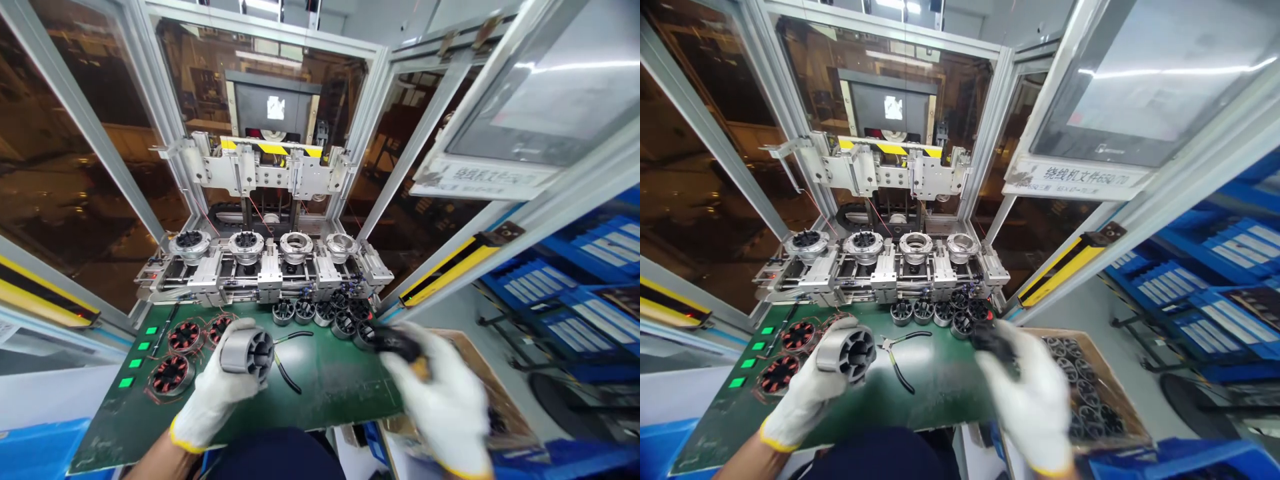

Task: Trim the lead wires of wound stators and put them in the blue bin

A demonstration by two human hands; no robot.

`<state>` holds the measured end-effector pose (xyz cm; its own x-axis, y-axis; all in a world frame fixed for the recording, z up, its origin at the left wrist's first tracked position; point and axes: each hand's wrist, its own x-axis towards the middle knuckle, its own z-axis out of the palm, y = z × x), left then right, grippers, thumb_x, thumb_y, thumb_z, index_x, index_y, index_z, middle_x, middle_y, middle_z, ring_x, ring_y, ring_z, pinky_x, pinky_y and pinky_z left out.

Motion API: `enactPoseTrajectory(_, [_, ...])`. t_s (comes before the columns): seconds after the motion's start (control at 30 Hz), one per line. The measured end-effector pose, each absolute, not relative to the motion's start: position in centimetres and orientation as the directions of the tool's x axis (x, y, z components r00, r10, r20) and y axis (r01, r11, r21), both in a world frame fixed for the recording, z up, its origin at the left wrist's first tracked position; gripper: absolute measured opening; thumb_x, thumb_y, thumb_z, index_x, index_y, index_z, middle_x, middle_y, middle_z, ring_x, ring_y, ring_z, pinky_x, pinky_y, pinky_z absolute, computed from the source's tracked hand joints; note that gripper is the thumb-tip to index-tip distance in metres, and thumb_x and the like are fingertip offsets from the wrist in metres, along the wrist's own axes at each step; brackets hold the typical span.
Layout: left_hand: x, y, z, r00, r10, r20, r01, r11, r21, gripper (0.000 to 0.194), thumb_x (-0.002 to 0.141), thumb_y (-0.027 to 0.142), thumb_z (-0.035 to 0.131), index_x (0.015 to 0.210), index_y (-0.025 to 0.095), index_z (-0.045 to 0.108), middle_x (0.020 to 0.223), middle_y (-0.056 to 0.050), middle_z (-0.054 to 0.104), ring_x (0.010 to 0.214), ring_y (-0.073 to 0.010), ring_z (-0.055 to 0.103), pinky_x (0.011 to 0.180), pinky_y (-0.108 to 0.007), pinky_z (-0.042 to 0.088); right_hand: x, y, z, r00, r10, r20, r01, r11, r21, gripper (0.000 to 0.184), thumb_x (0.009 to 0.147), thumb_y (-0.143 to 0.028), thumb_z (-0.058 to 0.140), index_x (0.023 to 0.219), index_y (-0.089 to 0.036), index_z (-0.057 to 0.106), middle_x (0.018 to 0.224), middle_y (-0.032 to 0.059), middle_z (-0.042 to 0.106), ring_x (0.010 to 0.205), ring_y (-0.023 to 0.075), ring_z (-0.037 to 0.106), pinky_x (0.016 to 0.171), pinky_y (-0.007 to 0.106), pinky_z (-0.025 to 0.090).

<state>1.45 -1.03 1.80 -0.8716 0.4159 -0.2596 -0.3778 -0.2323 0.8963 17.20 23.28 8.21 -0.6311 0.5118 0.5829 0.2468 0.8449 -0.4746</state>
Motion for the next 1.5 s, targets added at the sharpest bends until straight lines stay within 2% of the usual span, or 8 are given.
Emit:
enactPoseTrajectory(0.03, [1.8,-0.9,1.8,-0.883,0.406,-0.235,-0.331,-0.185,0.925,0.089,0.034,0.007,0.08,0.115,0.024,0.046,0.102,-0.006,0.064,0.077,-0.0229,0.064,0.061,-0.03,0.053,15.4,21.8,7.3,-0.677,0.375,0.634,0.119,0.905,-0.409,0.043,0.078,-0.035,0.067,0.117,-0.02,0.058,0.102,0.0081,0.064,0.09,0.0224,0.06,0.082,0.04,0.051])
enactPoseTrajectory(0.1, [2.3,-1.0,1.8,-0.896,0.397,-0.2,-0.265,-0.116,0.957,0.086,0.036,0.002,0.075,0.114,0.024,0.045,0.101,-0.005,0.064,0.08,-0.0226,0.065,0.066,-0.03,0.054,12.2,18.3,5.8,-0.608,0.18,0.773,-0.122,0.941,-0.315,0.055,0.08,-0.023,0.065,0.132,-0.019,0.047,0.104,0.0111,0.062,0.093,0.023,0.058,0.081,0.042,0.05])
enactPoseTrajectory(0.2, [2.6,-2.1,2.1,-0.912,0.376,-0.164,-0.233,-0.148,0.961,0.089,0.032,-0.002,0.072,0.113,0.023,0.043,0.099,-0.005,0.066,0.084,-0.0249,0.066,0.076,-0.033,0.053,10.1,13.4,4.5,-0.614,-0.038,0.788,-0.451,0.836,-0.312,0.07,0.081,-0.018,0.06,0.144,-0.012,0.03,0.115,0.0171,0.056,0.105,0.0267,0.054,0.085,0.047,0.049])
enactPoseTrajectory(0.33, [3.1,-3.9,2.3,-0.962,0.243,-0.123,-0.172,-0.188,0.967,0.087,0.034,0.002,0.074,0.113,0.022,0.046,0.103,-0.006,0.066,0.091,-0.0276,0.065,0.082,-0.036,0.052,10.2,11.4,4.3,-0.588,-0.221,0.778,-0.67,0.672,-0.315,0.067,0.076,-0.005,0.055,0.14,-0.009,0.036,0.124,0.0185,0.051,0.12,0.0288,0.046,0.093,0.049,0.046])
enactPoseTrajectory(0.6, [4.6,-5.4,4.0,-0.979,0.139,-0.151,-0.146,0.049,0.988,0.078,0.044,0.009,0.073,0.117,0.022,0.049,0.108,-0.006,0.066,0.097,-0.0246,0.065,0.091,-0.036,0.049,8.6,10.7,4.3,-0.556,-0.24,0.796,-0.699,0.652,-0.292,0.057,0.074,0.002,0.06,0.129,-0.009,0.049,0.115,0.0147,0.058,0.118,0.0266,0.048,0.094,0.046,0.047])
enactPoseTrajectory(1.07, [4.4,-5.8,2.4,-0.983,0.174,-0.06,-0.071,-0.057,0.996,0.08,0.047,0.016,0.08,0.12,0.021,0.047,0.12,-0.011,0.061,0.099,-0.0259,0.065,0.086,-0.035,0.052,9.5,9.6,4.4,-0.649,-0.075,0.757,-0.591,0.676,-0.44,0.058,0.078,-0.001,0.058,0.134,-0.013,0.047,0.118,0.0145,0.057,0.114,0.0238,0.052,0.094,0.043,0.048])
enactPoseTrajectory(1.3, [4.1,-6.4,3.6,-0.982,0.154,-0.113,-0.102,0.076,0.992,0.075,0.05,0.02,0.079,0.119,0.021,0.049,0.111,-0.009,0.065,0.094,-0.0245,0.066,0.086,-0.035,0.052,9.0,9.6,4.4,-0.702,-0.094,0.706,-0.573,0.664,-0.48,0.058,0.079,-0.003,0.056,0.134,-0.016,0.046,0.114,0.0104,0.06,0.111,0.0218,0.053,0.094,0.041,0.047])
enactPoseTrajectory(1.5, [3.6,-5.8,2.4,-0.989,0.11,-0.102,-0.099,0.037,0.994,0.074,0.048,0.019,0.076,0.117,0.02,0.05,0.11,-0.009,0.065,0.093,-0.0248,0.066,0.085,-0.035,0.052,9.0,8.9,3.7,-0.713,-0.029,0.7,-0.504,0.715,-0.484,0.056,0.079,-0.004,0.056,0.133,-0.016,0.048,0.114,0.0105,0.059,0.111,0.0213,0.052,0.094,0.039,0.047])
